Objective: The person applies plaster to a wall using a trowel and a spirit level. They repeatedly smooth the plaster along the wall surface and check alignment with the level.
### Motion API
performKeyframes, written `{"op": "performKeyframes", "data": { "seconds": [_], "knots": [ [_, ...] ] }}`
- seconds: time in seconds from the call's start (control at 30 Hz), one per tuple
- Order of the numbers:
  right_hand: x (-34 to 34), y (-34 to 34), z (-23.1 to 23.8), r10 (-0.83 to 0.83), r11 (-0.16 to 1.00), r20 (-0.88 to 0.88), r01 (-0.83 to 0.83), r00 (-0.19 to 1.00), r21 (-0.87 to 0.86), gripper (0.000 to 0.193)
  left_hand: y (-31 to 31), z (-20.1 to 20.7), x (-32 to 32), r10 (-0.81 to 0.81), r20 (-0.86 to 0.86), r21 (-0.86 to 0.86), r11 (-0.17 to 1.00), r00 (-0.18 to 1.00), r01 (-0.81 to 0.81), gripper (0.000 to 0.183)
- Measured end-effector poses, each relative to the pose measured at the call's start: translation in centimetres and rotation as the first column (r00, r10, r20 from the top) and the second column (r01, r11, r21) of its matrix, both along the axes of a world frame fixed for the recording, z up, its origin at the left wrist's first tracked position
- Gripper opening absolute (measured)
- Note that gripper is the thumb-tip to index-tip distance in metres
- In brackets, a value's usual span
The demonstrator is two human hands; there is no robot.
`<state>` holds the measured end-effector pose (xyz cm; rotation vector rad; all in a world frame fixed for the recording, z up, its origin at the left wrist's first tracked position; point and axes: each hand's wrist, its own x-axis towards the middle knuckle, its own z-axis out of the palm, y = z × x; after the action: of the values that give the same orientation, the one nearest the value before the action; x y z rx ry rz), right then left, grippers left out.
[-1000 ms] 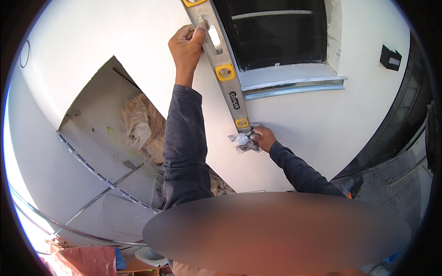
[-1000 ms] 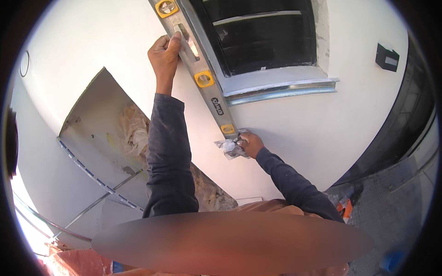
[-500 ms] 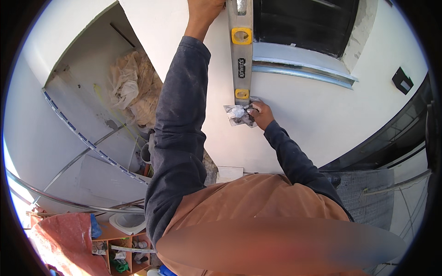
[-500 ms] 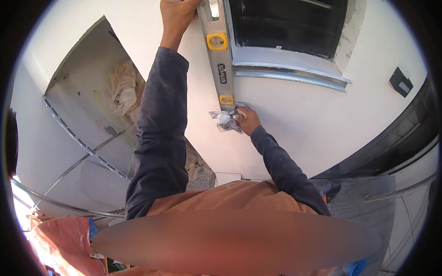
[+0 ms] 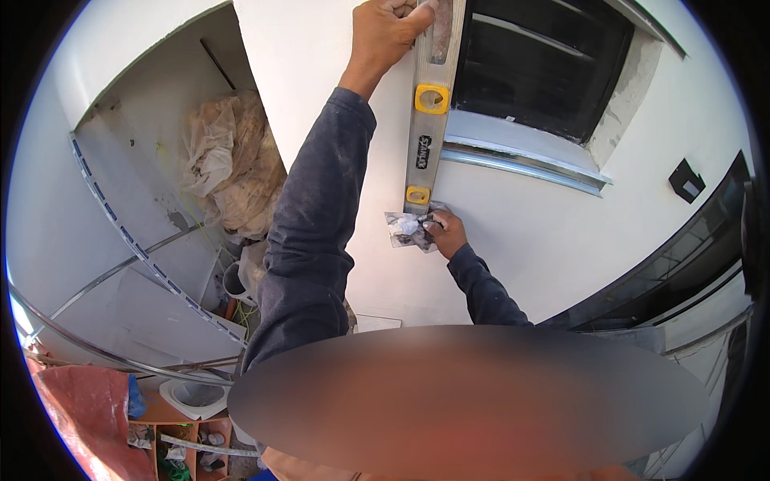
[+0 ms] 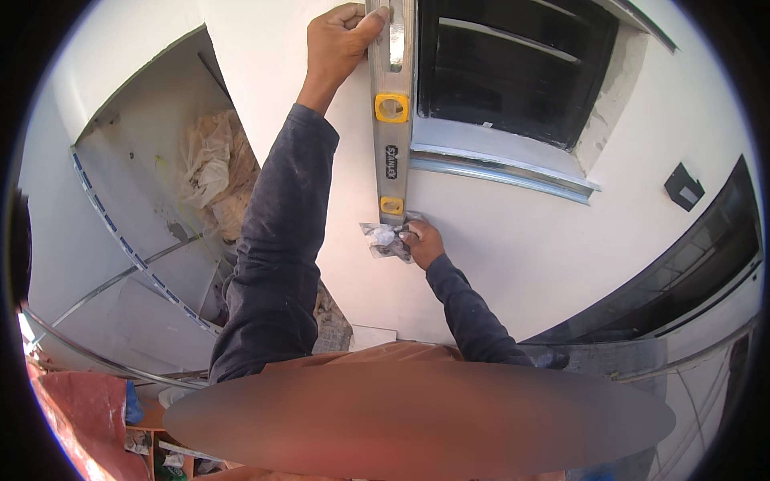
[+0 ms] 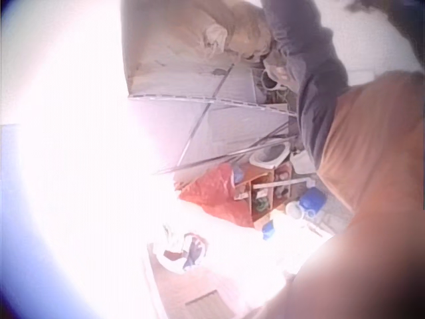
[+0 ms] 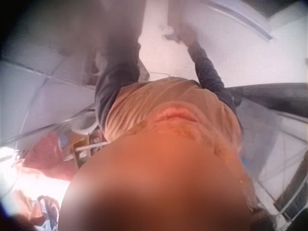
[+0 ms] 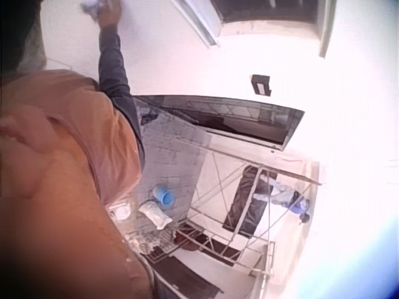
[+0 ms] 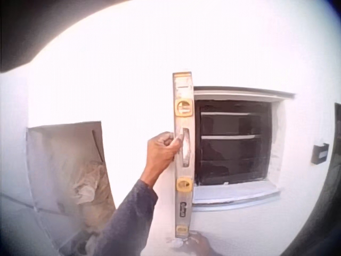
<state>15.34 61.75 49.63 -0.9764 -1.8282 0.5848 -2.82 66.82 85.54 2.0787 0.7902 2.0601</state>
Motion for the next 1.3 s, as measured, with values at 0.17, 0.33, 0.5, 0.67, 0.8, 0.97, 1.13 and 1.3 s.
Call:
{"op": "performKeyframes", "data": {
  "seconds": [0.17, 0.33, 0.5, 0.67, 0.8, 0.97, 1.13, 1.3],
  "knots": [
    [0.0, 0.0, 0.3, 0.011, 1.000, 0.024, -0.012, 1.000, 0.028, 0.013, 0.3, -0.4, -0.4, 0.011, -0.046, 0.051, 0.999, 0.999, -0.009, 0.031],
    [-0.1, -0.3, 0.4, -0.003, 1.000, 0.009, 0.002, 1.000, 0.029, 0.012, 0.6, -0.4, -0.5, 0.006, -0.043, 0.038, 0.999, 0.999, -0.004, 0.029],
    [-0.1, -0.3, 0.3, -0.001, 1.000, 0.011, 0.001, 1.000, 0.031, 0.012, 0.7, -0.3, -0.5, 0.030, -0.048, 0.010, 1.000, 0.998, -0.029, 0.029],
    [-0.2, -0.2, 0.1, -0.002, 1.000, -0.002, 0.002, 1.000, 0.017, 0.013, 0.4, -0.3, -0.4, 0.017, -0.040, 0.007, 1.000, 0.999, -0.017, 0.029],
    [-0.2, -0.2, 0.2, -0.015, 1.000, -0.006, 0.015, 1.000, 0.006, 0.015, -0.2, 0.0, -0.3, -0.001, -0.031, -0.017, 1.000, 1.000, 0.001, 0.028],
    [-0.1, -0.4, 0.4, -0.021, 0.999, 0.006, 0.021, 1.000, -0.032, 0.015, -0.6, 0.1, 0.2, -0.059, 0.040, -0.021, 0.998, 0.997, 0.060, 0.026],
    [-0.1, -0.6, 0.6, -0.008, 0.998, -0.011, 0.007, 1.000, -0.065, 0.014, -0.6, 0.0, 0.2, -0.049, 0.046, -0.003, 0.999, 0.998, 0.049, 0.025],
    [-0.2, -0.6, 0.5, 0.018, 1.000, -0.076, -0.019, 0.997, -0.012, 0.010, -0.4, 0.0, -0.1, -0.046, -0.005, -0.018, 0.999, 0.999, 0.046, 0.028]
  ]
}}
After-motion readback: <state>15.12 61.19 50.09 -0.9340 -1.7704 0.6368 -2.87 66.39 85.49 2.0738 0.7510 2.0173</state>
